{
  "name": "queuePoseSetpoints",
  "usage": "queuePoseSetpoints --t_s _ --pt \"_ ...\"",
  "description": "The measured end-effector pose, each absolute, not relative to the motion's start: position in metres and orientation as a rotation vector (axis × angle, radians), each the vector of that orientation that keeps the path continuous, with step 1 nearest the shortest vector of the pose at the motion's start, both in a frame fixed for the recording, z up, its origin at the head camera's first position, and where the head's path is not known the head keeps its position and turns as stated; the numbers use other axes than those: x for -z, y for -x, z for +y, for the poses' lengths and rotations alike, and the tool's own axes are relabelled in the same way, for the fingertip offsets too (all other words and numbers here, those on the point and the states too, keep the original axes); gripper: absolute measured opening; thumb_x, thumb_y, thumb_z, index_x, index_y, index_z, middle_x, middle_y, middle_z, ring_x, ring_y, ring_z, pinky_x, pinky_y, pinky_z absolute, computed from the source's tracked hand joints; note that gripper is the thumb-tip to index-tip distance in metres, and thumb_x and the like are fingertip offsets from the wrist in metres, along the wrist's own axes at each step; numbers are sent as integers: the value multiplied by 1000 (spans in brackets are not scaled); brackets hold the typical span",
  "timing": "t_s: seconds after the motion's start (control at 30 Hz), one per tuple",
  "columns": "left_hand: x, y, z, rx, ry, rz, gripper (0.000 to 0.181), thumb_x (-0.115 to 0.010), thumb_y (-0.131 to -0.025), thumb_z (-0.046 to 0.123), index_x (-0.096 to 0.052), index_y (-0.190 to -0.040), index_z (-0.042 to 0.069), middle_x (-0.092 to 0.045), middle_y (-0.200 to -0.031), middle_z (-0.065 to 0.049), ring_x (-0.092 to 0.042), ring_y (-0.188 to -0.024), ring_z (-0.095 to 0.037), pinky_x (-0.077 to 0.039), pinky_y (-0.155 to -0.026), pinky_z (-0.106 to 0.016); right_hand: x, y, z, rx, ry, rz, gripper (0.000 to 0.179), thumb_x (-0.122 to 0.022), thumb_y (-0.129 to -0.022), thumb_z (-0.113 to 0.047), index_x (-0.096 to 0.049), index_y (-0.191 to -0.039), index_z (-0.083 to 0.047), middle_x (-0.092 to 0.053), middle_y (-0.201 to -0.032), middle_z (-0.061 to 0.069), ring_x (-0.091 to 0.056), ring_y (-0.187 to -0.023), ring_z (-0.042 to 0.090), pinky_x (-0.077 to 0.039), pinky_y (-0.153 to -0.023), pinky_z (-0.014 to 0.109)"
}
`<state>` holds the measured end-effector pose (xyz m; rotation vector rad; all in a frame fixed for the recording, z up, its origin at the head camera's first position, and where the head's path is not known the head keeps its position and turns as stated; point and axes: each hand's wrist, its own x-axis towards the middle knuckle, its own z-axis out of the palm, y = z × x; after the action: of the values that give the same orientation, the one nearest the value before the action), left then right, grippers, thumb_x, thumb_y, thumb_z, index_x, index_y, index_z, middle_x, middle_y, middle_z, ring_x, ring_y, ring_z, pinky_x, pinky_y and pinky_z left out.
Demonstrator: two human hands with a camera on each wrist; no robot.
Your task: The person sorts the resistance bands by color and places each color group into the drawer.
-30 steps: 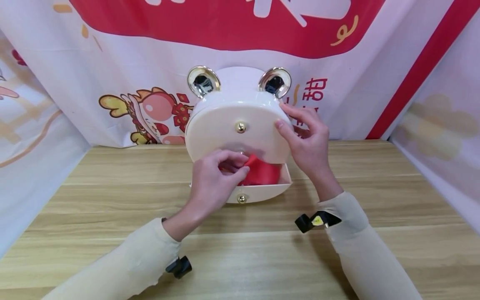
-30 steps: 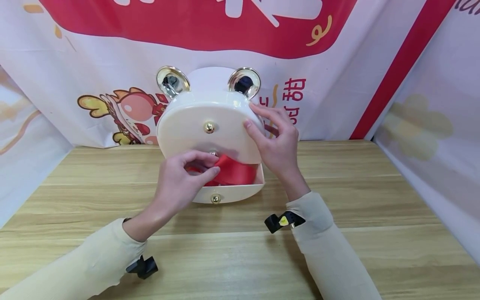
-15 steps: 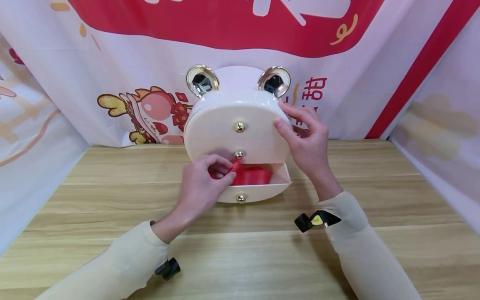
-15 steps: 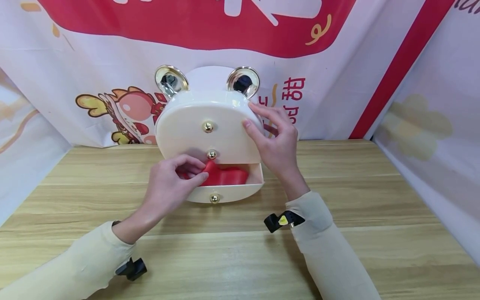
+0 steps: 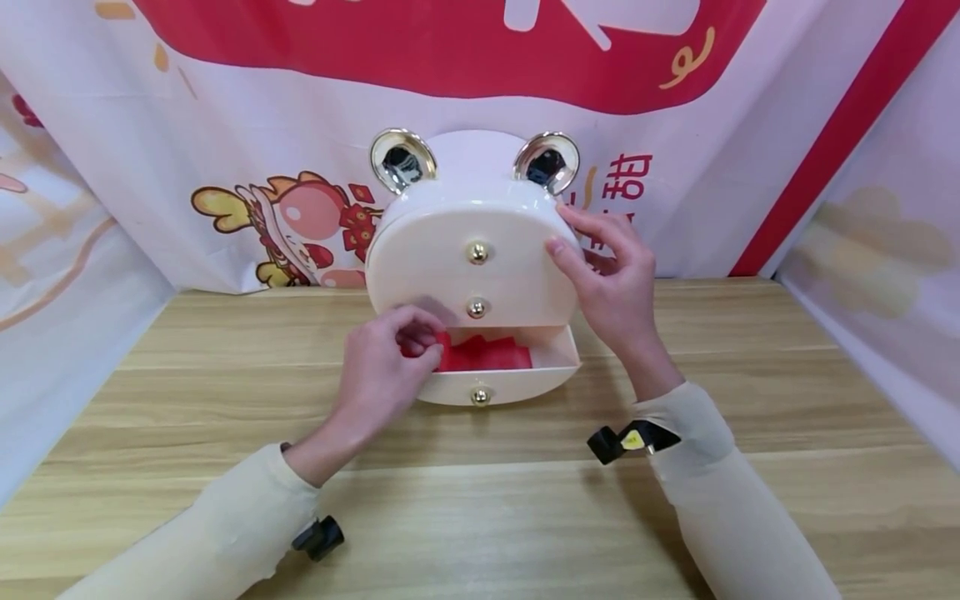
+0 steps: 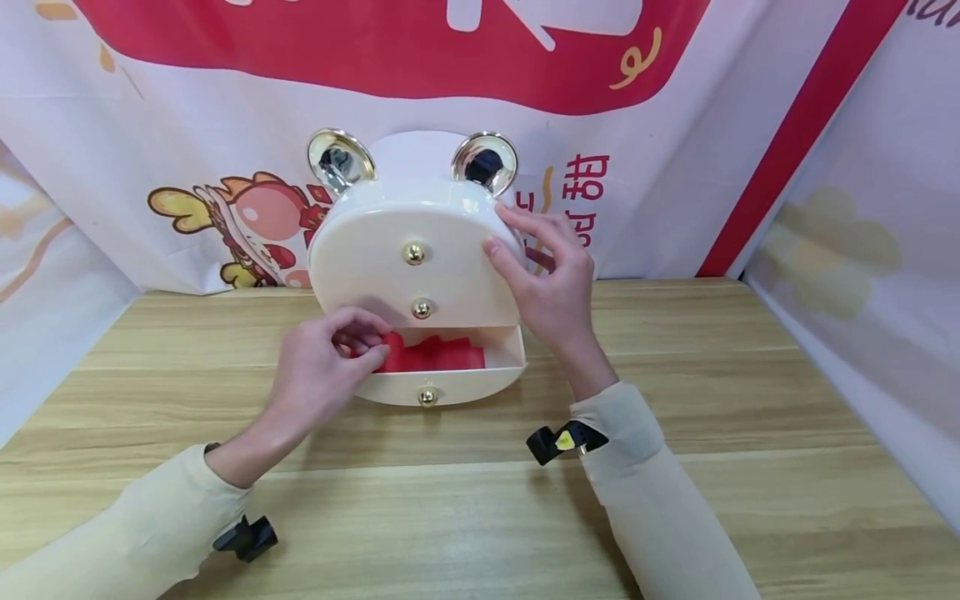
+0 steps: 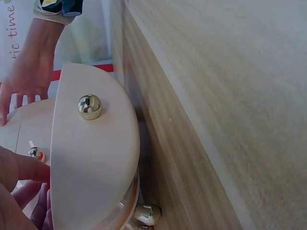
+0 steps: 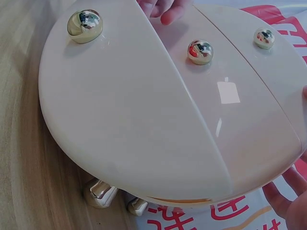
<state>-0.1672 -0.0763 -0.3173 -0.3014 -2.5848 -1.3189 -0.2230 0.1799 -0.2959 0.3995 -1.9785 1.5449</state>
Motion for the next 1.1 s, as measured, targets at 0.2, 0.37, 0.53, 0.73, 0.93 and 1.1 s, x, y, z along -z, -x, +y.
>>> queuePoseSetpoints --t_s 0.2,0.37,0.53,0.73,0.93,1.1 --pt "318 159 -81 1472 166 -2508 14 -76 -97 10 -79 -109 14 -76 -99 -6 -65 -87 -21 -53 -72 -18 297 222 179 -1553 -400 -1986 38 -78 -97 -31 -74 -135 -26 -68 -134 -1 -66 -120 16 -64 -91 27" --pt "319 142 -78 1678 43 -2417 13 -75 -99 15 -77 -112 13 -75 -105 -4 -64 -91 -22 -54 -74 -17 297 222 179 -1544 -392 -1993 38 -77 -98 -31 -74 -135 -27 -68 -133 -1 -65 -119 16 -63 -91 26" --pt "321 125 -72 1760 -33 -2357 14 -76 -99 16 -75 -113 13 -74 -107 -2 -64 -90 -23 -55 -73 -17 296 221 180 -1551 -386 -1994 38 -77 -98 -31 -74 -135 -26 -68 -133 -1 -65 -119 16 -63 -91 26" --pt "322 106 -60 1913 -137 -2305 14 -79 -96 11 -75 -109 9 -71 -100 -9 -66 -80 -19 -57 -67 -19 296 221 180 -1557 -394 -1986 38 -77 -98 -31 -74 -135 -26 -68 -133 -1 -65 -119 17 -63 -92 26" --pt "333 95 -43 2125 -251 -2261 19 -79 -94 6 -72 -110 4 -73 -99 -11 -69 -72 -21 -60 -62 -26 295 221 180 -1560 -389 -1988 38 -78 -98 -31 -74 -135 -26 -68 -133 -1 -65 -120 16 -63 -93 27" --pt "347 94 -34 2173 -297 -2306 28 -80 -93 9 -69 -118 6 -77 -107 -12 -69 -66 -21 -59 -59 -27 294 221 180 -1560 -386 -1990 38 -78 -98 -31 -74 -135 -26 -68 -133 -1 -66 -119 17 -63 -93 27"
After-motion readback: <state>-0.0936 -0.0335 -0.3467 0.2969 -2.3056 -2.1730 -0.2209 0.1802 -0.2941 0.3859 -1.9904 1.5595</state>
